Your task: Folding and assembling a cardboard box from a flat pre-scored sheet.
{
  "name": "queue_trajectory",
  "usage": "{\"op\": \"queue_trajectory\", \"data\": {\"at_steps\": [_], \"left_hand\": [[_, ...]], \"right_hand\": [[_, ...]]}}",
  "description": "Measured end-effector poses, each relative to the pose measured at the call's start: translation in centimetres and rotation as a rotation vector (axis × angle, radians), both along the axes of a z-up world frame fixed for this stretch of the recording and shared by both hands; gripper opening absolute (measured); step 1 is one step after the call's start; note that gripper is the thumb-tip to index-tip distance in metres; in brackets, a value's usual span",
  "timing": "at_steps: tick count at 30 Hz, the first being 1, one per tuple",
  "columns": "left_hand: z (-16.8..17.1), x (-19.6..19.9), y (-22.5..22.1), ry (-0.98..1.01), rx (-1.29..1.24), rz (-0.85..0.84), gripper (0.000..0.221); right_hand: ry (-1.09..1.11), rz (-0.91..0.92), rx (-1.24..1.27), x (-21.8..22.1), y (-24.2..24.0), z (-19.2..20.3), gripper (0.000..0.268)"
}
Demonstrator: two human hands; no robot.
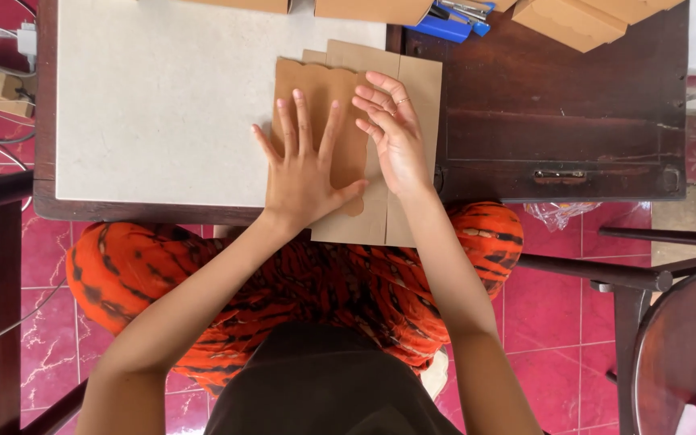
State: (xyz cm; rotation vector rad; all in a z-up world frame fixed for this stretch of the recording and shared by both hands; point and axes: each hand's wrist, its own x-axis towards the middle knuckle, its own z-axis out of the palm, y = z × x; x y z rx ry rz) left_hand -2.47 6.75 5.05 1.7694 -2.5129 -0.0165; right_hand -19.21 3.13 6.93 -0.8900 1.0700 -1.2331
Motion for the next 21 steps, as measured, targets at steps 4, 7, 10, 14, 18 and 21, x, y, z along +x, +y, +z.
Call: {"op": "queue_trajectory", "data": {"at_steps": [4, 7, 10, 14, 18, 21], "left_hand": [[-0.7, -0.9, -0.1, 0.051, 0.075, 0.027, 0.121], [-0.5, -1.1, -0.1, 0.041, 0.085, 0.055, 0.116], [0.0, -1.0, -0.3, 0.004, 0.080, 0.080, 0.112], [0.8, -0.1, -0.6, 0.046, 0.222, 0.159, 0.108], [0.4, 0.8, -1.0, 0.102, 0.185, 0.148, 0.108], [1.0, 0.7, -1.5, 0.238, 0.386, 0.024, 0.113]], "right_hand": [[-0.016, -0.109, 0.014, 0.1, -0.1, -2.3, 0.036], [-0.086, -0.207, -0.038, -0.7, -0.5, -3.3, 0.033], [-0.061, -0.297, -0.090, -2.2, -0.6, -2.5, 0.035], [1.100, -0.156, -0.284, -5.0, 0.3, 0.4, 0.045], [1.097, 0.147, 0.081, -6.3, 1.2, 2.6, 0.050], [1.086, 0.205, 0.074, -5.1, 1.9, 3.4, 0.062]]}}
